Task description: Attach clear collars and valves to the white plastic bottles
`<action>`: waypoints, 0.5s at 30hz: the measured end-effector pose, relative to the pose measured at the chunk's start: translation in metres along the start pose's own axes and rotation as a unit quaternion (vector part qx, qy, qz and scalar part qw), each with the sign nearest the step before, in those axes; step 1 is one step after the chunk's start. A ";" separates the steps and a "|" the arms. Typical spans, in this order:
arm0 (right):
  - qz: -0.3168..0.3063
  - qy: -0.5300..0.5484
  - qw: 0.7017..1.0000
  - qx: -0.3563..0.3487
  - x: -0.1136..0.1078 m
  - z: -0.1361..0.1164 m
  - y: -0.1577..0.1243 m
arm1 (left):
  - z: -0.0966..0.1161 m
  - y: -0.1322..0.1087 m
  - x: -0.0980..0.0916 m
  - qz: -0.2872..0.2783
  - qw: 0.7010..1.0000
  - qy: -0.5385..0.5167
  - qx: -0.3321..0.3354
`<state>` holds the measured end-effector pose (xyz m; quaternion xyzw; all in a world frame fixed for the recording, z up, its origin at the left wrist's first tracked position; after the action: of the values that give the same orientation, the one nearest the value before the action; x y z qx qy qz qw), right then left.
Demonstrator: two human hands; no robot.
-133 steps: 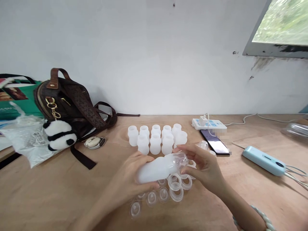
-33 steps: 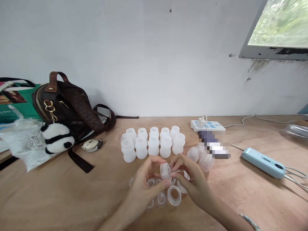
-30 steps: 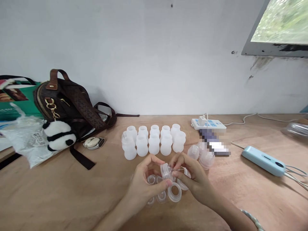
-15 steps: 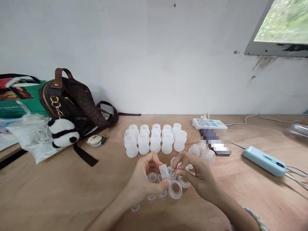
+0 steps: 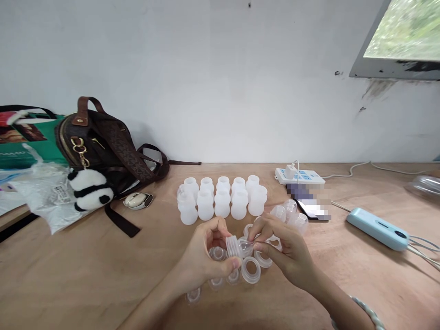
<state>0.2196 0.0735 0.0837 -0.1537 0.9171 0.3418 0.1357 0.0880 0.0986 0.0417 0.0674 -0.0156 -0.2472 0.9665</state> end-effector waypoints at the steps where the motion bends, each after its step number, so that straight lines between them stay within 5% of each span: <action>1: -0.005 -0.008 1.000 0.003 0.001 0.001 0.000 | -0.002 0.000 0.000 -0.001 1.000 -0.009 -0.004; 7: -0.053 -0.039 0.998 -0.007 0.022 0.005 -0.002 | -0.012 0.001 0.009 -0.025 0.996 -0.061 -0.052; 10: -0.036 -0.034 0.999 -0.021 0.021 0.004 -0.004 | 0.002 -0.004 0.005 -0.020 0.999 -0.009 -0.025; 13: 0.029 -0.037 0.999 0.000 0.002 0.009 -0.003 | 0.043 -0.017 -0.044 0.140 0.980 0.103 0.098; 15: 0.082 -0.050 0.995 0.013 -0.012 0.013 -0.004 | 0.073 -0.037 -0.094 0.311 0.917 0.162 0.192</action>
<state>0.2344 0.0814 0.0764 -0.0595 0.9229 0.3473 0.1550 -0.0164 0.1023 0.1087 0.2827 0.0735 0.0879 0.9523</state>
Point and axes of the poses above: each hand's wrist, its own y-axis towards the middle knuckle, its own x-axis out of the palm, z = x × y, the point moved 10 cm from there along y, towards the middle knuckle, and after that the axes turned 2 degrees about -z, right-handed, at the moved point
